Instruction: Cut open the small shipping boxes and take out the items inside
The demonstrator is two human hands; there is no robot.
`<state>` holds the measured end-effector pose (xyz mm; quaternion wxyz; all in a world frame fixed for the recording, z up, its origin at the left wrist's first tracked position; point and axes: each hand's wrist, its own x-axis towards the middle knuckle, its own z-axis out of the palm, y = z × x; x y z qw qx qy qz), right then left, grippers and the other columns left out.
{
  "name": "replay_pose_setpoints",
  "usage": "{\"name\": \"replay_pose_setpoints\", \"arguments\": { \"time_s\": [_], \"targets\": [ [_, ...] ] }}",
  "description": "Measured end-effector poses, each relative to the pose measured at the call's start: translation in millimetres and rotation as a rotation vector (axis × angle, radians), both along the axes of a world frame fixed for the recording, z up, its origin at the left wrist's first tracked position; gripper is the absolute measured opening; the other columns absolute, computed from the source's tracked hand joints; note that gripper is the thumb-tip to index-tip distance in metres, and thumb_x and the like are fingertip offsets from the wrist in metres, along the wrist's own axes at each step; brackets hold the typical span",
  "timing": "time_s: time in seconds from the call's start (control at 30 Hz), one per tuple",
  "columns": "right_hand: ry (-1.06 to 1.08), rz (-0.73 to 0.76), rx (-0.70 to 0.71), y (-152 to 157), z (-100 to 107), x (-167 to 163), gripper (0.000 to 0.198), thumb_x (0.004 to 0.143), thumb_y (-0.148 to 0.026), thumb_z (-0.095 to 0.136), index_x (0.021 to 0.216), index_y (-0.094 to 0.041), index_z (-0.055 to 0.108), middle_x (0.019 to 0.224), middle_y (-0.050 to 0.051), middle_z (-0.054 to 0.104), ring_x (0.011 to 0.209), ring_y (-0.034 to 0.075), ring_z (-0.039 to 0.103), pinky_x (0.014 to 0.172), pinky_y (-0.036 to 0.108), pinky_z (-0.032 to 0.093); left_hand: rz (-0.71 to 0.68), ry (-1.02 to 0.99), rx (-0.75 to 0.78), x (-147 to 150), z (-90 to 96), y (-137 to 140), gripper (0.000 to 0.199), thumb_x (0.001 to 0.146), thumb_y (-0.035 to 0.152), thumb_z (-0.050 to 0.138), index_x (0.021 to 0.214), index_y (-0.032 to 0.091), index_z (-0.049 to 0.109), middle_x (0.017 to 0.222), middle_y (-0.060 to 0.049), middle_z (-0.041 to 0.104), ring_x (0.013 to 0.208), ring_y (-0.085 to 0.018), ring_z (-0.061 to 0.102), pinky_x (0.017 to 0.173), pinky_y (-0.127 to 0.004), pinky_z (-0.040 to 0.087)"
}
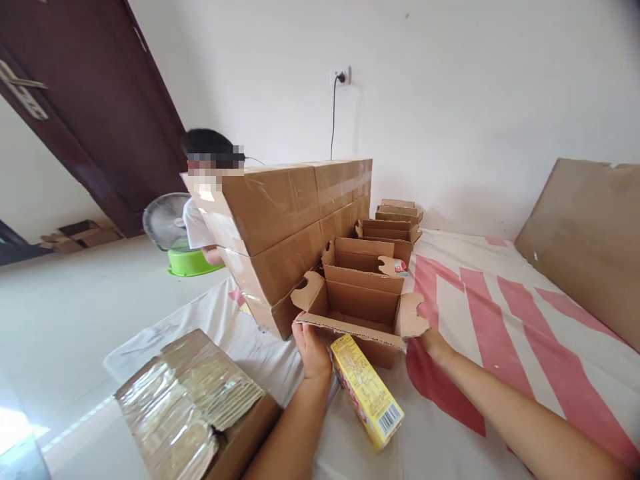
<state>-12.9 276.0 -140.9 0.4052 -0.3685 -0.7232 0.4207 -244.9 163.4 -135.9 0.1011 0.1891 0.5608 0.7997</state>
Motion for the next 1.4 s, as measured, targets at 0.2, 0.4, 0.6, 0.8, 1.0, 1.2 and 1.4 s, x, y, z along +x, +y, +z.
{"name": "replay_pose_setpoints", "arguments": {
  "time_s": [0.2,0.4,0.6,0.8,1.0,1.2,1.4],
  "targets": [
    [-0.078,-0.086,-0.04,-47.7,-8.6,33.1,0.04,0.088,-0.06,0.044,0.104,-0.028,0.062,0.106,0.007,0.068,0.103,0.026,0.064,0.094,0.042,0.052,0.019,-0.006,0.038,-3.5,-4.4,1.2,0.027,0.086,0.047,0.047,0.092,0.021,0.052,0.089,-0.002,0.057,0.086,-0.019,0.056,0.082,-0.033,0.044],
    [-0.338,0.142,-0.011,-127.9,-31.0,57.8,0.094,0.056,-0.052,0.084,0.139,-0.029,0.046,0.135,0.014,0.057,0.115,0.036,0.06,0.092,0.048,0.053,0.0,-0.01,0.086,-3.1,-10.3,5.0,0.031,0.086,0.05,0.047,0.092,0.02,0.055,0.088,-0.001,0.058,0.085,-0.018,0.056,0.082,-0.032,0.045],
    [-0.388,0.174,0.01,-151.8,-24.4,3.3,0.065,0.067,-0.037,0.075,0.129,-0.03,0.053,0.122,0.01,0.064,0.106,0.034,0.064,0.089,0.049,0.053,0.042,-0.01,0.112,-8.5,-11.0,7.4,0.031,0.088,0.05,0.046,0.092,0.02,0.054,0.087,-0.001,0.058,0.084,-0.017,0.057,0.083,-0.033,0.046],
    [-0.208,0.134,0.07,-129.4,-19.0,-23.6,0.056,0.075,-0.023,0.059,0.13,-0.026,0.048,0.121,0.011,0.064,0.108,0.029,0.064,0.089,0.045,0.055,0.137,0.04,0.152,-13.1,6.0,-1.6,0.03,0.092,0.047,0.04,0.103,0.021,0.051,0.102,-0.004,0.055,0.101,-0.018,0.055,0.094,-0.035,0.044],
    [-0.169,0.214,0.077,-109.8,-8.4,1.7,0.03,0.082,-0.028,0.053,0.111,-0.024,0.06,0.103,0.009,0.069,0.084,0.024,0.069,0.074,0.039,0.058,0.302,0.512,0.179,8.3,38.0,-33.6,0.017,0.092,0.029,0.045,0.105,0.019,0.051,0.119,-0.01,0.051,0.117,-0.023,0.048,0.105,-0.043,0.036],
    [-0.158,-0.368,0.285,-7.4,26.3,39.7,0.019,0.084,-0.032,0.042,0.089,-0.024,0.058,0.079,0.005,0.064,0.073,0.022,0.062,0.072,0.039,0.053,0.169,0.81,0.007,24.7,45.2,-46.4,0.011,0.087,0.018,0.052,0.096,0.02,0.057,0.101,-0.008,0.055,0.097,-0.023,0.052,0.089,-0.04,0.043],
    [-0.551,-0.176,0.558,93.9,75.1,-2.9,0.068,0.073,-0.029,0.063,0.138,-0.02,0.048,0.141,0.017,0.046,0.126,0.034,0.047,0.102,0.053,0.041,0.181,0.972,-0.17,29.3,45.6,-44.2,0.016,0.086,0.017,0.054,0.1,0.019,0.061,0.108,-0.011,0.053,0.098,-0.025,0.053,0.086,-0.04,0.044]
  ]
}}
